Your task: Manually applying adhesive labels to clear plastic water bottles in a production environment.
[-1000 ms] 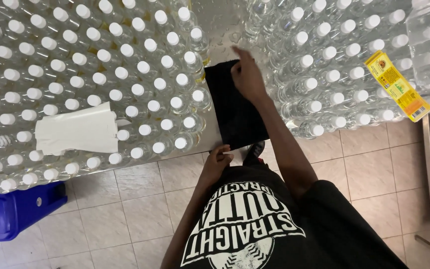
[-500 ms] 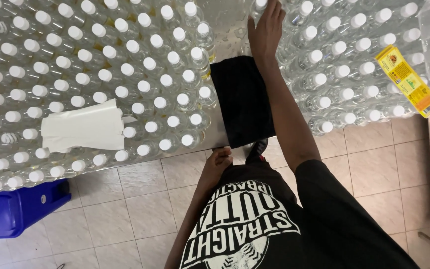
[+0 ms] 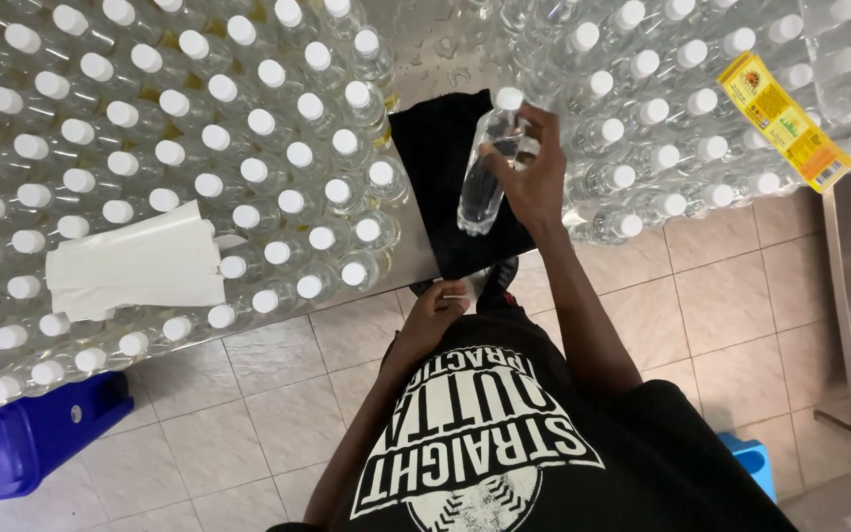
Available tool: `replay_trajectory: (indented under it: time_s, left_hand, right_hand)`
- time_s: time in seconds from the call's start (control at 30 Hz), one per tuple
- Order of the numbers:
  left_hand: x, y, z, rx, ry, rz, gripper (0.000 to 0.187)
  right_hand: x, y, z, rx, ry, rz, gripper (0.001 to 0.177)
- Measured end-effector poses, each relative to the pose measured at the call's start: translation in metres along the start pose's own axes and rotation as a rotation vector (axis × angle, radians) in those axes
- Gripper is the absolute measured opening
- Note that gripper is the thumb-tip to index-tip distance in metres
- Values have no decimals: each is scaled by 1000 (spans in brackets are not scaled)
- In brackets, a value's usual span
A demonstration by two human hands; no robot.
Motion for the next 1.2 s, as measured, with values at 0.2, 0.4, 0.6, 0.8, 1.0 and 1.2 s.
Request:
replay_trajectory:
  time_s: [0.2, 0.4, 0.6, 0.8, 1.0, 1.2]
  left_hand:
    - [8, 4, -10, -34, -7, -11, 50]
    - [6, 6, 6, -12, -21, -26, 50]
    - [-6, -5, -30, 214, -176, -181, 47]
    - [-66, 1, -44, 857, -200, -154, 67]
    - [-86, -6, -119, 852, -514, -60, 58]
    - [-59, -90, -175, 591, -708, 216, 86]
  right_hand:
    - [25, -54, -72, 113, -119, 227, 66]
    - [27, -78, -91, 314, -45, 303, 49]
    - [40, -73, -61, 554, 23, 320, 63]
    - [116, -57, 21, 176, 346, 199, 27]
    - [152, -2, 73, -222, 312, 484, 43]
    - [142, -1, 69, -206, 441, 488, 79]
Point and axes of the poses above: each hand's wrist, its own x-axis away from the middle knuckle, its own y-axis out of the back of the hand, z = x × y, the point moved 8 cm from there along -x, towards the middle knuckle, and after that the axes turned 8 degrees about x, right-handed, at the moved point
